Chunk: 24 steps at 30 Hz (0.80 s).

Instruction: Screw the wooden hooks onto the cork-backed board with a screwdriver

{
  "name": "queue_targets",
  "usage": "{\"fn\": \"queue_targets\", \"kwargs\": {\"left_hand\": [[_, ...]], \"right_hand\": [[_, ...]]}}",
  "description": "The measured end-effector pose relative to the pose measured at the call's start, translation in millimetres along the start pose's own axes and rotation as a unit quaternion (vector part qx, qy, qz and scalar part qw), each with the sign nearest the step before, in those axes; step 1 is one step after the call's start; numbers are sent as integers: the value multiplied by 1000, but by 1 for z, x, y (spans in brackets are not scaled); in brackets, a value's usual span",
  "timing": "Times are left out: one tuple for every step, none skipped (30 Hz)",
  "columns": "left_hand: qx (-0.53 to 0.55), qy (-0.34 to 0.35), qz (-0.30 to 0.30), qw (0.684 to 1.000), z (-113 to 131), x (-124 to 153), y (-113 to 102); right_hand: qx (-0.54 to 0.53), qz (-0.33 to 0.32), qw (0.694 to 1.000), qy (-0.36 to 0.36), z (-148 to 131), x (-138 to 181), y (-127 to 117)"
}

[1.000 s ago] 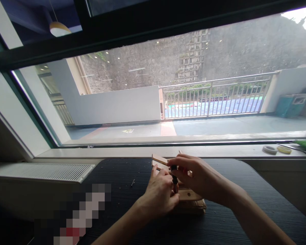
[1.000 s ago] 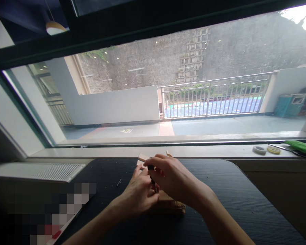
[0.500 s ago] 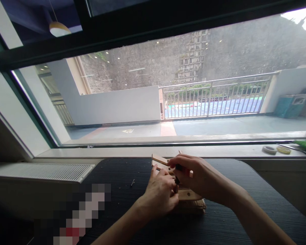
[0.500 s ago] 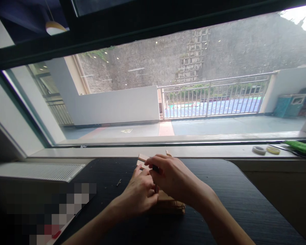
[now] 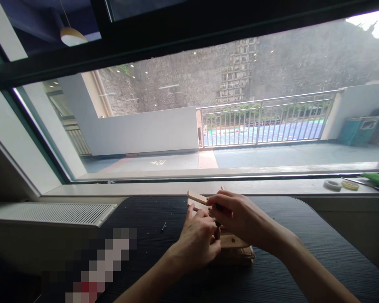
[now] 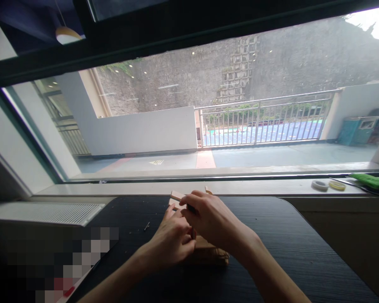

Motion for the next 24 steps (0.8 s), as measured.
{"fn": "queue_targets", "kwargs": {"left_hand": [[2,1,-2,1000,0,0,0],[5,0,-4,1000,0,0,0],[7,-4,-5,1000,-1,0,0],[9,-8,-5,1000,-1,0,-1],[11,-12,-6,1000,-1,1,-1],[13,-16,-8,1000,-2,1,-2],[15,-19,-12,1000,-2,1,-2],[17,-21,-15,1000,-1,1,-2],[18,-23,-18,999,-1,1,-2],[19,-24,-20,999,-1,1,-2],[18,-25,-21,999,-1,1,-2],[17,-25,-23,999,-1,0,-1],[15,-23,-23,999,-1,0,-1],[11,-21,-22,999,-1,0,-1],[8,-19,-18,1000,-1,0,0],[6,-16,-13,1000,0,0,0],[5,-15,-6,1000,0,-1,-1],[5,-14,-1,1000,0,0,-1],[7,-13,2,1000,0,0,-1],[9,-14,1,1000,0,0,-1],[11,-14,-3,1000,0,0,-1],[13,-15,-10,1000,0,0,-1],[14,-17,-17,1000,0,0,-1],[15,-18,-21,1000,0,0,-1]], "right_hand": [[-11,-8,1000,2,-2,1,-1],[-23,-12,1000,5,-4,2,-2],[-33,-14,999,9,-5,2,-4],[-41,-16,999,13,-6,2,-5],[-48,-21,998,16,-7,2,-6],[-53,-26,998,17,-7,2,-6],[-56,-30,998,18,-8,2,-6],[-57,-33,998,17,-8,1,-6],[-54,-35,998,15,-8,0,-5],[-47,-33,998,13,-7,0,-5],[-38,-30,999,10,-6,-1,-4],[-27,-25,999,9,-5,-2,-3],[-17,-19,1000,9,-3,-2,-2],[-7,-12,1000,10,-2,-2,-1],[1,-6,1000,11,-1,-2,-1],[5,-2,1000,12,0,-2,0],[6,-1,1000,11,0,-1,0],[4,-4,1000,9,-1,0,0],[-2,-10,1000,7,-2,0,0],[-11,-16,1000,6,-4,1,0],[-21,-22,1000,7,-5,2,-1],[-32,-26,999,11,-6,2,-3],[-43,-29,999,16,-7,2,-4],[-54,-32,998,23,-7,3,-5]]}}
Point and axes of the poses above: each hand's wrist, its own x-axis away from the middle knuckle, its own y-axis out of the palm, z = x × y, the point moved 6 cm from there along -x, towards the middle knuckle, and after that the axes turned 8 degrees about z, right-handed, at the moved point
